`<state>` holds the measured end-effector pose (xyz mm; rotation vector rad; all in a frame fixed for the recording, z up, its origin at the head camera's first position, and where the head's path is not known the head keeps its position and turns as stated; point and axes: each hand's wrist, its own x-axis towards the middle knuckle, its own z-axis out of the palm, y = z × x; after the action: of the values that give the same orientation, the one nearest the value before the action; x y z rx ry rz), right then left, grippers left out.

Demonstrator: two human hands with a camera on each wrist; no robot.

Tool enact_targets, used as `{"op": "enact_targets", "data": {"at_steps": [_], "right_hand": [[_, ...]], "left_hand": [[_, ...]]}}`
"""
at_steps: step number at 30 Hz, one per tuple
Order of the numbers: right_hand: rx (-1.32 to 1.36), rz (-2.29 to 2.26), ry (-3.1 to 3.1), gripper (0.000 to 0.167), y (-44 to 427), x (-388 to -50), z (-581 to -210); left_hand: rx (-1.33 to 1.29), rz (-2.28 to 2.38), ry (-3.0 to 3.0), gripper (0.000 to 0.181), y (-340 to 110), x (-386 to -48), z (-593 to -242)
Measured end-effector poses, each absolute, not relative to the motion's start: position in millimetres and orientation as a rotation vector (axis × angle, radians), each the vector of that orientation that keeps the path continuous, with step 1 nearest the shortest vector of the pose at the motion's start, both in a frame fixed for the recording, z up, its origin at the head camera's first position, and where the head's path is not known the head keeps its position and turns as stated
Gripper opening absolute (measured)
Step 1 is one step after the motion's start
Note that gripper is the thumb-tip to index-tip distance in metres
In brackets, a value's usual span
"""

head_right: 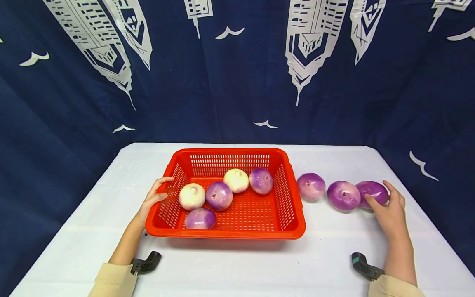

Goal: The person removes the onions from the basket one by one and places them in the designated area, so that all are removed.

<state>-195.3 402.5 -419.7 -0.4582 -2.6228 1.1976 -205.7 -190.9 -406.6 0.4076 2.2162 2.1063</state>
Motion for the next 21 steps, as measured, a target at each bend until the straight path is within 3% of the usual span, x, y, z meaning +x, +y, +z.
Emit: {"op": "enact_targets", "data": {"at_steps": [11, 21], "right_hand": [[-0.408, 1.161, -2.619, 0.074, 400, -193, -406], [-0.344, 1.09, -2.512, 0.063, 384, -192, -381]], "left_hand": [[0.425, 2.12, 2.21, 0.05, -191, -204, -405], [0.406, 2.127, 2.186, 0.051, -191, -205, -407]]}}
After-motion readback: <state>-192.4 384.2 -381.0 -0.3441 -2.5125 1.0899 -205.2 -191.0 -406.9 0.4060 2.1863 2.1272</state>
